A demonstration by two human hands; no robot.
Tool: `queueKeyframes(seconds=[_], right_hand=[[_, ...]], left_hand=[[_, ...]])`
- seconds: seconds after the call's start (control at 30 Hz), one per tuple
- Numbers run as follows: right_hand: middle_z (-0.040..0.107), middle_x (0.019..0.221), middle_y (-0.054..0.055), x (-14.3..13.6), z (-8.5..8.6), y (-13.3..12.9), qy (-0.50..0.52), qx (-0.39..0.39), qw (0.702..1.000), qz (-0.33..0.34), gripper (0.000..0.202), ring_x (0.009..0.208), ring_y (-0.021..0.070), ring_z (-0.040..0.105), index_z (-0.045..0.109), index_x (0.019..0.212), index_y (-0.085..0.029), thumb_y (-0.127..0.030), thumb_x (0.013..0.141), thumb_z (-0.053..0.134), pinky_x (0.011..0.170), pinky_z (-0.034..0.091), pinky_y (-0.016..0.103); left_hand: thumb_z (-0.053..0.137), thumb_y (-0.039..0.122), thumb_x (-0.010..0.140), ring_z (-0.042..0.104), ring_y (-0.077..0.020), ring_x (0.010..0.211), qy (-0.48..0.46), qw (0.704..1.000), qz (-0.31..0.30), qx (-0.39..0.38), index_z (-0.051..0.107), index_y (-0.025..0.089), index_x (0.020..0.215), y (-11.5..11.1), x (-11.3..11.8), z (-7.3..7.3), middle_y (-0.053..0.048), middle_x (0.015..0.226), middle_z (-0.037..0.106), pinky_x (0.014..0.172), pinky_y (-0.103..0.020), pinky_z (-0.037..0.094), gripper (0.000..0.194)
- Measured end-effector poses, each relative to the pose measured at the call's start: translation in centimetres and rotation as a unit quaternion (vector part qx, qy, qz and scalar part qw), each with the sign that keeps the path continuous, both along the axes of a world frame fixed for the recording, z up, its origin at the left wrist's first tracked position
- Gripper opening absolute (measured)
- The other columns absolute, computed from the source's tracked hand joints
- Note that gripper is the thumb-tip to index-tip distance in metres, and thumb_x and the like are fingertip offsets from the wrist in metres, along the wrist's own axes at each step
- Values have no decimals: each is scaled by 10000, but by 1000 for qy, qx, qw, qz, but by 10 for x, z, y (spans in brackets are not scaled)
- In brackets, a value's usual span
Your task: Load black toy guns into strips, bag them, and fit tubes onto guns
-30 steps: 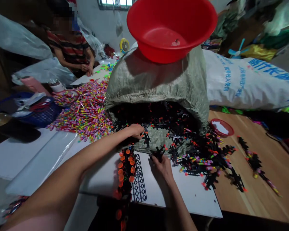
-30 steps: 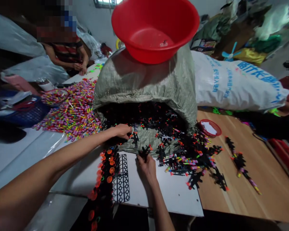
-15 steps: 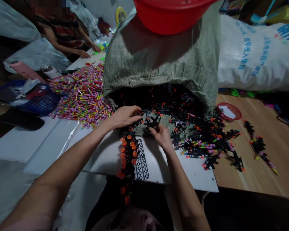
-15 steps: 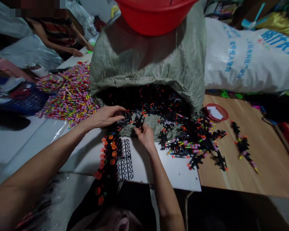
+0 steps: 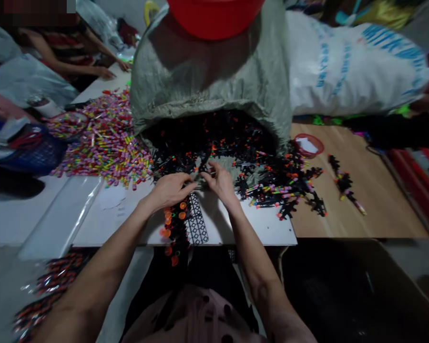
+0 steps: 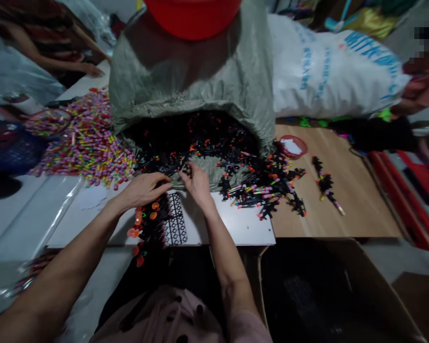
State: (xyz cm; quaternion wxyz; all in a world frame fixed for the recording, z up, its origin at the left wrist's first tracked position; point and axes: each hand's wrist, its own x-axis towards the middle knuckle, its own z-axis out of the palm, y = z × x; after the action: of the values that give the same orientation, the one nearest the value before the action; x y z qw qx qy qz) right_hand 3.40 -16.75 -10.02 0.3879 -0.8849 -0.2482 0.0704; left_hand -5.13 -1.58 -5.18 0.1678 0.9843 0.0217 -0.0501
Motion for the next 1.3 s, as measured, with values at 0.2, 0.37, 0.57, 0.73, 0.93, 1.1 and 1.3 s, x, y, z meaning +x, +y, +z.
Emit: queueKeyframes(seconds=[0.2,0.37,0.57,0.73,0.93,1.1,1.3], right_hand=[[629,1148,122,-7,-3,-76,-17,-263,960,-100,293,968,214,639,574,1174,-166,-227,904,480,773,473,286],[625,1105,151,1,-12,-92,-32,-349,925,-146,293,991,236,622,538,1170,-152,-283,913,484,736,473,282],[646,1048,93,-35,-27,-50,-46,-344,938,-18,241,924,162,616,552,1108,-196,-145,920,410,719,459,232],[648,1078,115,-17,-10,-67,-58,-368,928,-25,279,946,191,603,577,1132,-173,-160,912,406,731,457,264],[620,1112,222,46,-1,-107,-99,-468,877,-56,360,1063,275,571,662,1015,-68,-42,878,331,799,447,324],[646,1074,159,53,2,-110,-140,-478,867,25,319,1014,231,575,659,1019,-108,-55,894,370,822,422,308],[632,1075,95,-6,-3,-103,-203,-446,864,116,242,994,208,539,636,1025,-186,-124,924,426,854,403,314]], left_hand=[[366,524,890,577,-284,1104,-172,982,46,56,643,155,1092,-4,-27,1,-136,1207,613,968,-436,440,504],[420,536,860,520,-304,1172,-182,980,63,40,644,179,1090,-19,-40,-18,-135,1243,572,970,-459,446,480],[442,459,848,534,-283,1146,-229,971,62,-21,657,163,1043,-24,-17,-31,-134,1192,588,1008,-447,432,414],[441,431,845,547,-294,1119,-232,970,66,-24,674,133,1007,-25,-13,-32,-151,1160,603,995,-451,444,412],[436,411,849,539,-293,1115,-221,971,76,-42,676,136,1009,-29,-16,-32,-144,1174,597,990,-462,448,399],[442,410,850,541,-294,1102,-226,969,91,-47,681,129,1016,-31,-15,-32,-148,1173,593,985,-473,445,404],[447,398,852,524,-286,1129,-224,969,97,-50,679,135,1017,-32,-17,-32,-141,1192,587,1004,-466,429,387]])
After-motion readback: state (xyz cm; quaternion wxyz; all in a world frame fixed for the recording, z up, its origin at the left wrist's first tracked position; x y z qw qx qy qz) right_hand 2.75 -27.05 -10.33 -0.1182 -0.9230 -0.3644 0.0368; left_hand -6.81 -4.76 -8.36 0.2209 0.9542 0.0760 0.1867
